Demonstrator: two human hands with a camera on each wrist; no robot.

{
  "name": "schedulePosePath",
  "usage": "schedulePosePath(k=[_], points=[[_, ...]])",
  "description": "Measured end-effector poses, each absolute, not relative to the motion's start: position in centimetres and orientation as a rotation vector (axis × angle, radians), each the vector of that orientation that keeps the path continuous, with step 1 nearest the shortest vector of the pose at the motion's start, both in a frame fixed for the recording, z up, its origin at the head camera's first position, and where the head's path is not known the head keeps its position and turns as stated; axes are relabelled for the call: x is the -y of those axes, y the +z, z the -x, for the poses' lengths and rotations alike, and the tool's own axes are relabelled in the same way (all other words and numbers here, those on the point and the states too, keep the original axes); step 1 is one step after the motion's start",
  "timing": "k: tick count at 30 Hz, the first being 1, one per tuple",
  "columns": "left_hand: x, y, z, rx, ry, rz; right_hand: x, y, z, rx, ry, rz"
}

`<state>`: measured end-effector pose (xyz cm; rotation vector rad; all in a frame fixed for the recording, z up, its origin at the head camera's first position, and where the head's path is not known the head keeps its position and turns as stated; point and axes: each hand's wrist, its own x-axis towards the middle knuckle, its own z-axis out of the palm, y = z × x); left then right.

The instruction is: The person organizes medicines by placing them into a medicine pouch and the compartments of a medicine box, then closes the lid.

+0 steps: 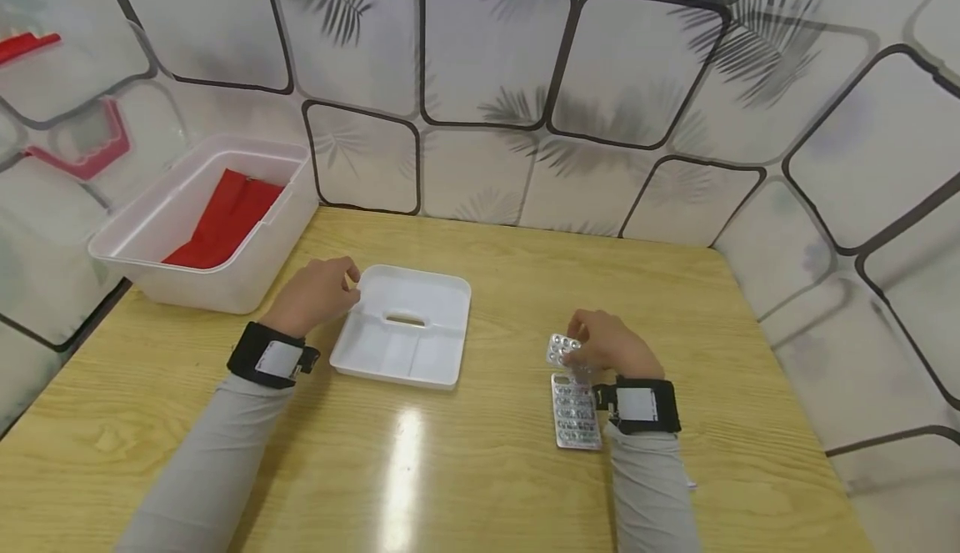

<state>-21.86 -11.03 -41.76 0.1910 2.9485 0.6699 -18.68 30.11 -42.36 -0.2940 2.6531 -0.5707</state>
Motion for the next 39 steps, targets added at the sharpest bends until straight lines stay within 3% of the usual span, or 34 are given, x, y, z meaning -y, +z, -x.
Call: schedulePosePath(k=[16,28,39], points=[[10.9,-42.4,22.1,-2.759,0.750,-0.142,-30.2,-42.4,19.1,-2.741,-0.569,0.352],[10.7,-42.2,22.1,-2.725,0.745,-0.116,-28.5,-39.4,17.2,-2.532,-0.487,0.189],[10.6,-41.9,21.9,-2.720,0.740,-0.102,-27.1,-40.2,17.2,-2.487,-0.402,0.295]])
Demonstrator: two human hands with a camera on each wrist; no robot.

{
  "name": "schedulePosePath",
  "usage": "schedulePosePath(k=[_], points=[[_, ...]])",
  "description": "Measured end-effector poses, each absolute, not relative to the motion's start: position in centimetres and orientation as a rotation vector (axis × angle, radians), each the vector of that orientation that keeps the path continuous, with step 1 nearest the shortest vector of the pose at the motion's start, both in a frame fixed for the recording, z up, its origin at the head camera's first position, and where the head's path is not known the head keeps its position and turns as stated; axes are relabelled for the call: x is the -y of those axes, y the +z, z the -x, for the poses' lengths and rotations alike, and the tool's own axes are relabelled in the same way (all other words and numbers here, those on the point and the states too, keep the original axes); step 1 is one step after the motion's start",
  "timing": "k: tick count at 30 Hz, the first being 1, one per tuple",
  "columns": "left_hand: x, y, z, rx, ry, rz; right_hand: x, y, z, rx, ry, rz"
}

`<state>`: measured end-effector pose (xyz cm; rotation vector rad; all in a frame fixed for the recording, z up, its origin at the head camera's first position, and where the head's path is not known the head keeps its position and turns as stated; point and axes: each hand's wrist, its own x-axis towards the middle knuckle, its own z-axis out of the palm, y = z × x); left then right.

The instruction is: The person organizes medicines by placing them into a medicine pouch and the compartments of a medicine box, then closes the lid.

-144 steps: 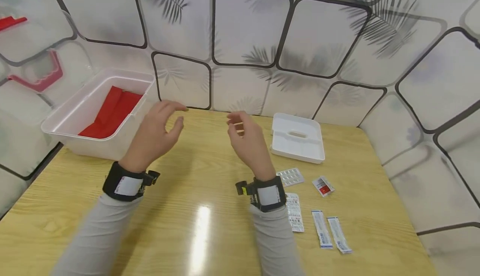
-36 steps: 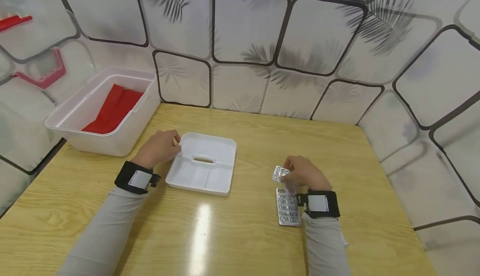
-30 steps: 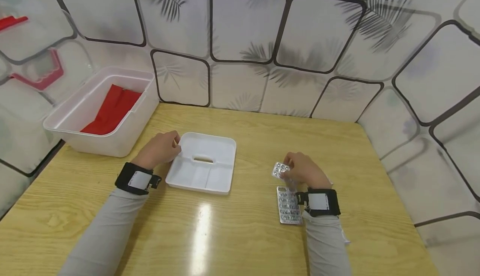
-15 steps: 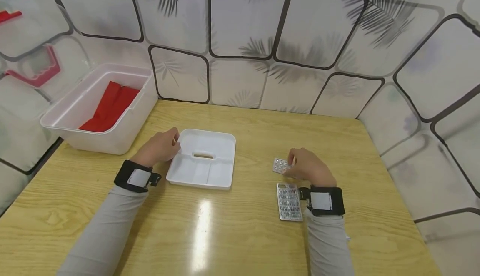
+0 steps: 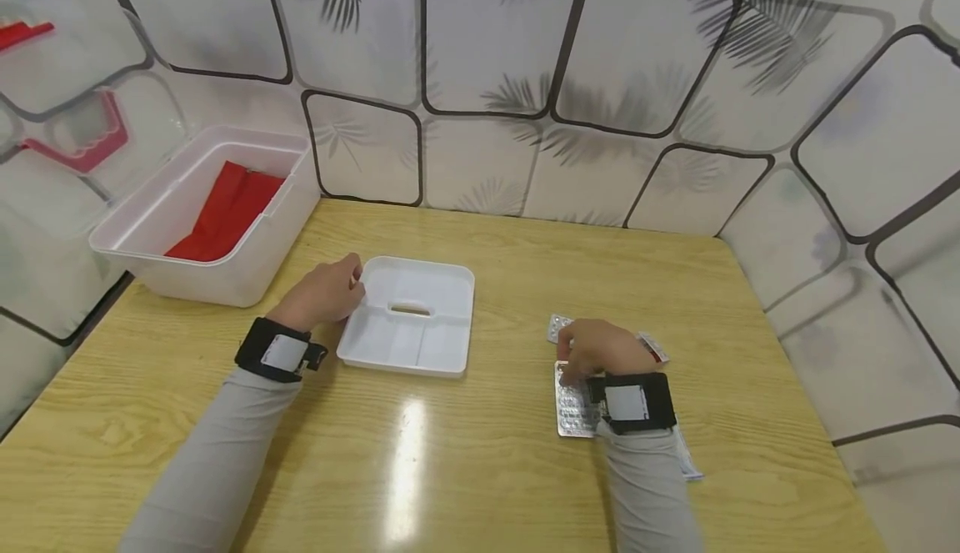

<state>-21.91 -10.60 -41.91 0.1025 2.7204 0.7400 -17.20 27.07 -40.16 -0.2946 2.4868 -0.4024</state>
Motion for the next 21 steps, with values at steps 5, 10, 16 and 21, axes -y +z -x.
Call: schedulePosePath(k=[5,10,16,21], points=[[10.7,-42.1,22.1,-2.722,0.738,-0.111,-27.3,-39.9,17.5,-2.559,-0.458,0.462],[11.0,-42.3,22.3,-2.734,0.730,-0.114,-26.5,-39.8,17.9,-2.625,-0.578,0.582],[11.1,-42.4,22.4,-2.700,0.732,-0.099,-25.4,-39.4,18.6,-2.692,-0.641,0.563],[10.9,-42.4,22.5,-2.671,0.748,-0.111,-24.5,-38.2,19.4,-2.751,-0.763,0.515]])
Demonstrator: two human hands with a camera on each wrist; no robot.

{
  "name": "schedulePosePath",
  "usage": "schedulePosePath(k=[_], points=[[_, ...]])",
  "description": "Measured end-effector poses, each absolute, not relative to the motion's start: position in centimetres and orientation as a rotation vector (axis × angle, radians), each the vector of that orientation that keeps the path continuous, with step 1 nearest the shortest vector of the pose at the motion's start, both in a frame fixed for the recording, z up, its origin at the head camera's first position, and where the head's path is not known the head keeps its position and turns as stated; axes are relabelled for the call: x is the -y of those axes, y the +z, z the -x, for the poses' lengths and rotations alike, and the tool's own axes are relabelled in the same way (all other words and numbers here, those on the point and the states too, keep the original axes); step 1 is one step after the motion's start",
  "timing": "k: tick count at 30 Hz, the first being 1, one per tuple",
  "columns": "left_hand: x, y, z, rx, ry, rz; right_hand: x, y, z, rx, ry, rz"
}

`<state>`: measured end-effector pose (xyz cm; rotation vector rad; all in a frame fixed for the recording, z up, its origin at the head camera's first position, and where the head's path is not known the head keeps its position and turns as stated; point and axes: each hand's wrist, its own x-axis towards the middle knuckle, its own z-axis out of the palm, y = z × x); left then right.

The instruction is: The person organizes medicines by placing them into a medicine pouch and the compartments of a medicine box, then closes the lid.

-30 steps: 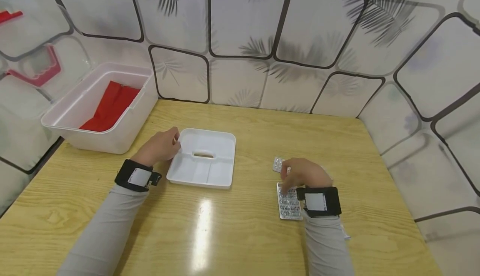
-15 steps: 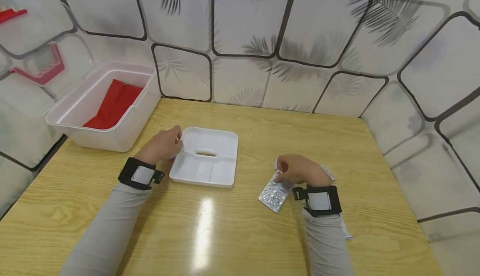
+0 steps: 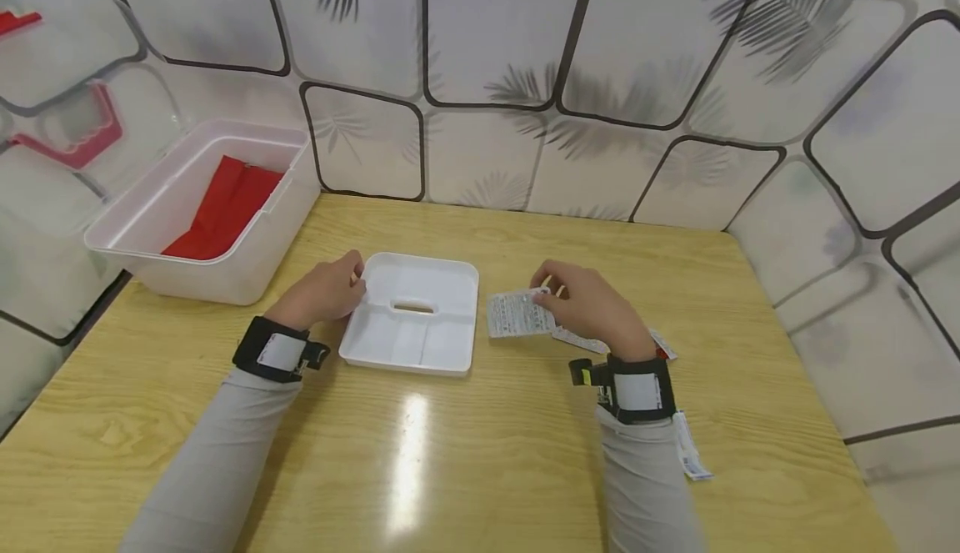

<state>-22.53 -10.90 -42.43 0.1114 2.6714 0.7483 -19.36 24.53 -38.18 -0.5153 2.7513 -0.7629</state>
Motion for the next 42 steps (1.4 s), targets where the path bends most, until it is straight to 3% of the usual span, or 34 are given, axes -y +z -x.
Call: schedulePosePath(k=[10,24,32,42], points=[[10.9,-42.5,22.8,-2.662,0.778,-0.133,-19.4,-37.1,21.2,-2.765,-1.079,0.445],[10.8,-42.3,22.7,-2.640,0.758,-0.114,-13.2,-42.6,23.5,-2.866,-1.073,0.434],[10.8,-42.6,22.9,-2.639,0.767,-0.082,-12.0,-44.1,23.8,-2.872,-0.925,0.489],[10.8,-42.5,22.7,-2.651,0.754,-0.088,-12.9,-42.5,23.2,-2.882,-0.914,0.530]])
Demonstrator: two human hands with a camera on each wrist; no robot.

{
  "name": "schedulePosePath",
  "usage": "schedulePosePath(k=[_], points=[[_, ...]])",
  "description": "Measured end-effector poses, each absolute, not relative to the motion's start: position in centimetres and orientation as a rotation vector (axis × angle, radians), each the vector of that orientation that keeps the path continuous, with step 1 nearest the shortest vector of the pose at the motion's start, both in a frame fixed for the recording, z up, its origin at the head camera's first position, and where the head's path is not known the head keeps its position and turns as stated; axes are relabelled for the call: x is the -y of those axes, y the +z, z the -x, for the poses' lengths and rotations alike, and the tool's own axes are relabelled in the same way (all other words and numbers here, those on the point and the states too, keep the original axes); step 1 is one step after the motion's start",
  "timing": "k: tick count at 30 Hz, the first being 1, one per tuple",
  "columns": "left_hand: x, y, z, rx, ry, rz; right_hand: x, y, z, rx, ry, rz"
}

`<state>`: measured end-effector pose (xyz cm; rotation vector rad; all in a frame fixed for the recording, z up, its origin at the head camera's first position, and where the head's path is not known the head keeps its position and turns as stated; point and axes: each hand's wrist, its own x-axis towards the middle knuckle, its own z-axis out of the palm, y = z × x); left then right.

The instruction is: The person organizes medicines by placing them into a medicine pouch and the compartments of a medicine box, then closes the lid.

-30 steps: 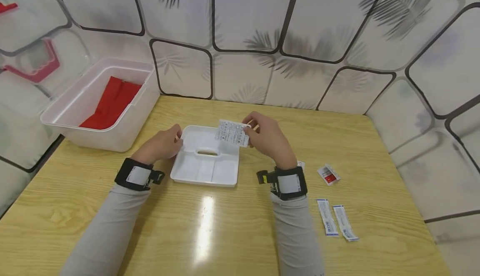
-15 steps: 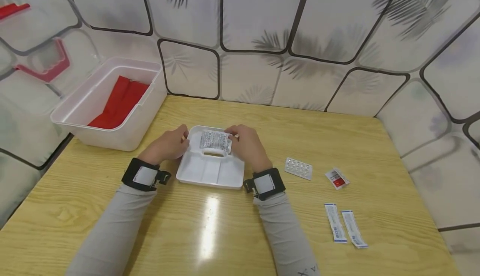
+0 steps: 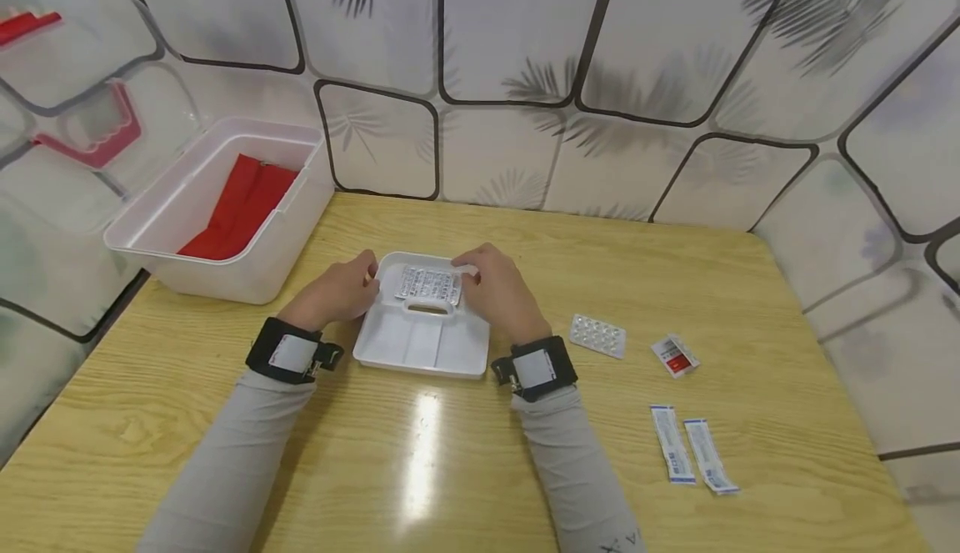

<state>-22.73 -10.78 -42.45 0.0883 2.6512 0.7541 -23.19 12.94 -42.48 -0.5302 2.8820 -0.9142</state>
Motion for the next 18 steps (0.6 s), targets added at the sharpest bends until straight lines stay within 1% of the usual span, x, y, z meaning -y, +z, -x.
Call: schedulePosePath(k=[5,12,18], points=[[10.7,-42.4,22.6,-2.650,0.752,-0.100,-15.9,-41.5,22.8,-2.932,-0.891,0.511],[10.5,-42.3,22.5,-2.642,0.766,-0.103,-21.6,-41.0,22.0,-2.879,-0.714,0.337],[10.9,-42.2,22.4,-2.637,0.768,-0.085,-24.5,-41.4,21.2,-2.823,-0.658,0.352]])
